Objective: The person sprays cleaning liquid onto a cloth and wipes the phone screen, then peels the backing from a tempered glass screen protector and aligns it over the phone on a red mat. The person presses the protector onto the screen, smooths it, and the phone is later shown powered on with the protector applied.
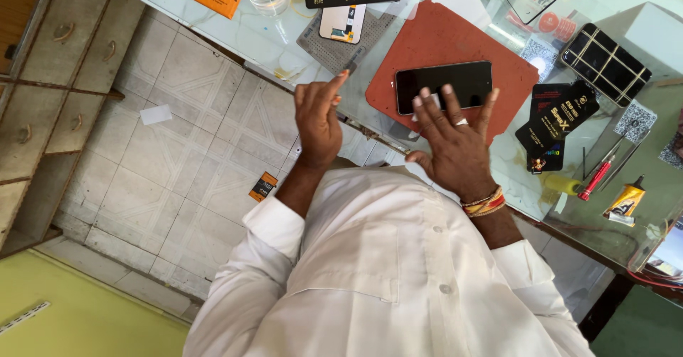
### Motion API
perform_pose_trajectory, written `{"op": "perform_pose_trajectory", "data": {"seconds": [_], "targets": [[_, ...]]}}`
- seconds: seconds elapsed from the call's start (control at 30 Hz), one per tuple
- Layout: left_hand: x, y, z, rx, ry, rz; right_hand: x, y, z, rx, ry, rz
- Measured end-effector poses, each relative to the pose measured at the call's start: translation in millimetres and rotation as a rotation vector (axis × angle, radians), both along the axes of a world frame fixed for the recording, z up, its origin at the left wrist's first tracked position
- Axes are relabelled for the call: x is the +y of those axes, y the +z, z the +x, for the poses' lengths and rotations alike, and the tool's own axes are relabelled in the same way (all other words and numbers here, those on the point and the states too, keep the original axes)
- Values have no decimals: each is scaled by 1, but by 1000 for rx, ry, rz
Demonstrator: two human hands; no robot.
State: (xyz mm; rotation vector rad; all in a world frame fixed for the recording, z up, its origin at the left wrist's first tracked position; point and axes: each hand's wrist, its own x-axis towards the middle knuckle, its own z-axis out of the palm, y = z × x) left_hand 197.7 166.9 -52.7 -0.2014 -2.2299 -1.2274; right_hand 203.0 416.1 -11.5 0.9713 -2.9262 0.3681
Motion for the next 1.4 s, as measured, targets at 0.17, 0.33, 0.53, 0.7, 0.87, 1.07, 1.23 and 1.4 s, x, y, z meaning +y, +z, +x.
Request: {"op": "perform_pose_trajectory", "data": {"seconds": [0.17,0.33,0.53,0.7,0.87,1.07,1.23,1.4], "targets": [[-10,2,6,-57,-51,2,-20,10,-16,-11,89,0],[-9,3,5,-133,-40,101,-42,24,-57,32,83,-7],[0,5,-8,-216,-215,100,-22,-4,-17,-24,122,-31],[8,7,-24,-205,-311,55,37,-5,2,-31,-47,40],[14,8,-40,-287,-382,39,41,18,-7,-33,-338,61],[19,11,-52,-288,-510,-176,-6,-4,7,-24,-202,9],[24,12,-61,-244,-604,-306,3,35,-6,-22,-592,67],[32,13,-73,-223,-623,-370,-40,25,13,-4,-503,-40]]}}
